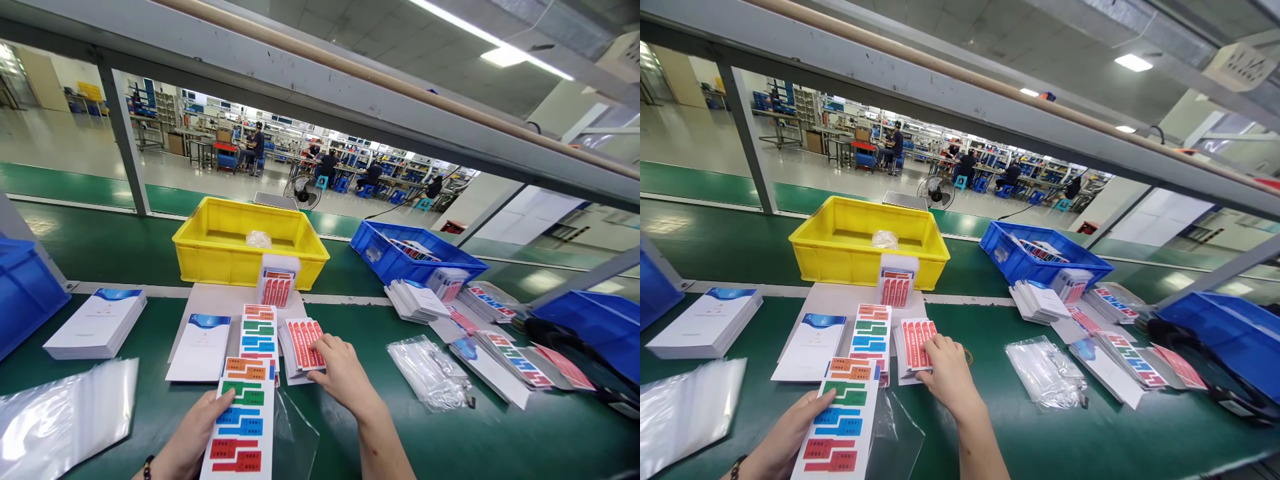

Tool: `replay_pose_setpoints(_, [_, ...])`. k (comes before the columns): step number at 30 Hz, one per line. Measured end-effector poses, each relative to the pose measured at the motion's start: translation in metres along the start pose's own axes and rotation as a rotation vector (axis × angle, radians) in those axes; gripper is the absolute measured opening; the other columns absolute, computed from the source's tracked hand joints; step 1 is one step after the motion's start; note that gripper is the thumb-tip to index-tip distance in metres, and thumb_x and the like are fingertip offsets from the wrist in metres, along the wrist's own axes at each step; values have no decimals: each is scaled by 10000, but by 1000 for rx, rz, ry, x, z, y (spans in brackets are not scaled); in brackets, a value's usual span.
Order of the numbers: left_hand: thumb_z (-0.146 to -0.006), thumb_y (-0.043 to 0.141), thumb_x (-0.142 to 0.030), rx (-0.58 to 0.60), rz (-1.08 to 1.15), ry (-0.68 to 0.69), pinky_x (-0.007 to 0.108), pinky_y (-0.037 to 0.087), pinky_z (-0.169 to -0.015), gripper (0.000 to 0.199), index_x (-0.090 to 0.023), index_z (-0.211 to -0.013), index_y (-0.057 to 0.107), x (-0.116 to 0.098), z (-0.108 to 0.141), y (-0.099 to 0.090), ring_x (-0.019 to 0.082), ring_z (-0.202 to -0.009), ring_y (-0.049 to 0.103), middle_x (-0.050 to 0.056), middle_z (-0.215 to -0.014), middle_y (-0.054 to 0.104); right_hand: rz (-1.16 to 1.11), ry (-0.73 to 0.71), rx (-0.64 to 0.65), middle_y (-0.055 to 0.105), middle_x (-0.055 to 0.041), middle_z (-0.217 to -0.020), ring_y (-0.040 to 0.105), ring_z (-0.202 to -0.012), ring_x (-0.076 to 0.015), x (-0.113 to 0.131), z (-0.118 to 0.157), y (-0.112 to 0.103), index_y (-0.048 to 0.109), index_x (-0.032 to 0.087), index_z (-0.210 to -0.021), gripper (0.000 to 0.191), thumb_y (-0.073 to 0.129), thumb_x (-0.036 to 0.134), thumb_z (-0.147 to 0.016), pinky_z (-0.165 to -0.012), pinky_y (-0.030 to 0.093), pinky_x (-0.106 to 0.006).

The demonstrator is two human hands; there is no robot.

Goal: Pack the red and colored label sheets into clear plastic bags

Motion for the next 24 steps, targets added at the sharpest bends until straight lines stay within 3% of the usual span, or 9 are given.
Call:
replay_pose_setpoints(7, [-634, 734, -415, 20, -3, -6, 346, 534, -713, 536, -101, -958, 443, 0, -2, -1, 291, -833, 653, 144, -864, 684, -55, -67, -20, 578, -24, -911, 509, -865, -167, 3, 0, -3, 602, 214, -825, 91, 523, 260, -823, -772, 345, -304])
replay_pose_setpoints(10, [-620, 748, -402, 22, 5, 5, 332, 539, -688, 521, -98, -939, 470, -2, -1, 2, 283, -803, 660, 133, -833, 690, -67, -200, -148, 606, -43, -889, 532, -854, -151, 13, -1, -8, 624, 191, -803, 249, 391, 204, -890, -798, 348, -301])
replay_pose_setpoints(13, [-595, 766, -396, 23, 18, 20, 326, 543, -667, 517, -98, -913, 489, -3, 0, 5, 282, -779, 664, 131, -811, 693, -54, -299, -277, 617, -65, -910, 542, -866, -150, 23, 1, -10, 624, 167, -825, 281, 351, 177, -893, -811, 357, -296])
replay_pose_setpoints(18, [-597, 763, -407, 30, 10, 40, 319, 544, -649, 475, -118, -844, 479, -2, -1, 4, 279, -769, 666, 122, -792, 695, -39, -295, -146, 608, -45, -821, 542, -802, -143, 29, -1, 7, 588, 159, -693, 225, 435, 159, -858, -735, 374, -266])
replay_pose_setpoints(21, [-603, 760, -405, 39, 15, 54, 323, 543, -651, 457, -125, -815, 469, -1, -3, 3, 281, -770, 666, 117, -783, 694, -50, -230, -83, 593, -37, -830, 529, -801, -158, 27, -4, 8, 575, 157, -723, 83, 585, 202, -792, -712, 378, -266])
replay_pose_setpoints(24, [-608, 756, -406, 39, 21, 63, 319, 541, -646, 454, -119, -826, 479, -1, -3, 2, 281, -771, 665, 116, -776, 694, -67, -212, -45, 582, -38, -832, 521, -795, -169, 27, -7, 5, 565, 156, -735, 111, 652, 224, -744, -695, 386, -265])
Point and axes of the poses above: each hand's wrist, its own z-axis away from the middle knuckle, its own y-axis out of the palm, x = y × z, the point moved 7 cm from there along -z, towards the middle knuckle
